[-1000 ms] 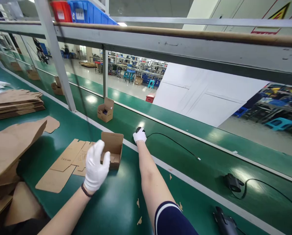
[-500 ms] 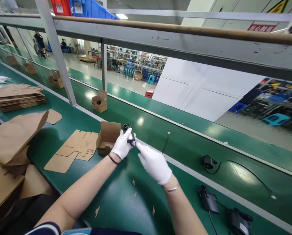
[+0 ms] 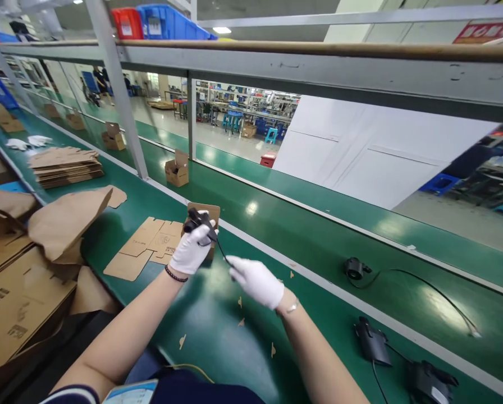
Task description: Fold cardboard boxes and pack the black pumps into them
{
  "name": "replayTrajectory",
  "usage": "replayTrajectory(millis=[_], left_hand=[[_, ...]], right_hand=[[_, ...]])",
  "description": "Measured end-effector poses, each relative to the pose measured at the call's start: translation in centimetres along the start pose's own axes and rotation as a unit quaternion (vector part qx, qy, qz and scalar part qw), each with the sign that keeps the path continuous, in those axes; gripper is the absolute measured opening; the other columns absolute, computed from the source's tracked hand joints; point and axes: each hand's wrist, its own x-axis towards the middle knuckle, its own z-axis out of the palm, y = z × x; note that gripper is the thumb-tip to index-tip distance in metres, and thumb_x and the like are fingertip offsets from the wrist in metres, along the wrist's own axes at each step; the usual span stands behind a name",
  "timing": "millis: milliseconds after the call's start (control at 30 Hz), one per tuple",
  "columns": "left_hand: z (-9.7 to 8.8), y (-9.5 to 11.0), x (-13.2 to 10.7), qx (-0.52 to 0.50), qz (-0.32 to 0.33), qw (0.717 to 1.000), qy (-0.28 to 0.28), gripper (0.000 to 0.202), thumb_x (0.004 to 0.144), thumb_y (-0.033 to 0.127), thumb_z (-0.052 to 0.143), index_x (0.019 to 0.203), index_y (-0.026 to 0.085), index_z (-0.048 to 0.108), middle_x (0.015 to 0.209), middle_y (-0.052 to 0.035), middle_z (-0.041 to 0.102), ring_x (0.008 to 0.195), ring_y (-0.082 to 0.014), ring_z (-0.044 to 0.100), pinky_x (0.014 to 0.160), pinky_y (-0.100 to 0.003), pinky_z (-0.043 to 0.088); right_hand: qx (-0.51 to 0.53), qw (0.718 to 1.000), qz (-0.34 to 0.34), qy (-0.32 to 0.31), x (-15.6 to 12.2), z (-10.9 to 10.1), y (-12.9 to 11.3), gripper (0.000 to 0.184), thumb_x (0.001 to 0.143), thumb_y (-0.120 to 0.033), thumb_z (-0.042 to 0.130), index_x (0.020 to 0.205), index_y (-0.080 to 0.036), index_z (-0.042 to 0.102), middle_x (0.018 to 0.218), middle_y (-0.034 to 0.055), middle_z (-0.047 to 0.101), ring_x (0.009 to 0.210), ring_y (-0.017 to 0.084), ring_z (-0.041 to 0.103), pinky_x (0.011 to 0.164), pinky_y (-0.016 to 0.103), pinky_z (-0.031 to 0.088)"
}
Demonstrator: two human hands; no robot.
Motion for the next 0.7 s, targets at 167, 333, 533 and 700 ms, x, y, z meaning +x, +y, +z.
replayTrajectory(millis=[167, 333, 533, 700], left_hand=[[-2.0, 0.9, 0.9, 0.043, -0.027, 0.999, 0.012, 0.070, 0.063, 0.055, 0.080, 0.121, 0.025, 0.054, 0.095, -0.0031, 0.064, 0.088, -0.0191, 0.064, 0.086, -0.038, 0.051], [-1.2, 0.5, -2.3, 0.186, -0.106, 0.942, -0.259, 0.122, 0.038, 0.035, 0.094, 0.145, 0.024, 0.037, 0.099, -0.0071, 0.065, 0.086, -0.0243, 0.064, 0.083, -0.039, 0.052], [-2.5, 0.5, -2.0, 0.028, -0.032, 0.995, -0.086, 0.062, 0.070, 0.042, 0.076, 0.127, 0.031, 0.053, 0.095, -0.0027, 0.065, 0.092, -0.0199, 0.063, 0.092, -0.042, 0.048], [-4.5, 0.2, -1.1, -0.011, -0.024, 0.997, 0.067, 0.046, 0.075, 0.046, 0.070, 0.115, 0.032, 0.052, 0.127, -0.0032, 0.056, 0.120, -0.0244, 0.054, 0.098, -0.050, 0.047]], right_hand=[[-0.116, 0.986, -0.114, 0.024, -1.3, -4.4, -4.0, 0.024, 0.096, -0.027, 0.043, 0.093, -0.021, 0.066, 0.065, 0.0012, 0.065, 0.053, 0.014, 0.055, 0.048, 0.025, 0.036], [0.022, 0.988, 0.008, 0.149, 4.4, -6.6, -1.4, 0.022, 0.088, -0.042, 0.060, 0.080, -0.023, 0.067, 0.076, 0.0000, 0.069, 0.067, 0.013, 0.062, 0.063, 0.023, 0.046], [0.082, 0.992, 0.078, 0.050, 4.4, 0.6, 0.5, 0.025, 0.095, -0.034, 0.048, 0.098, -0.020, 0.069, 0.080, 0.0016, 0.070, 0.069, 0.014, 0.065, 0.064, 0.024, 0.050], [-0.027, 0.995, -0.014, 0.095, 2.4, 1.8, -2.2, 0.031, 0.097, -0.031, 0.044, 0.120, -0.024, 0.064, 0.085, 0.0056, 0.071, 0.073, 0.016, 0.066, 0.067, 0.024, 0.051]])
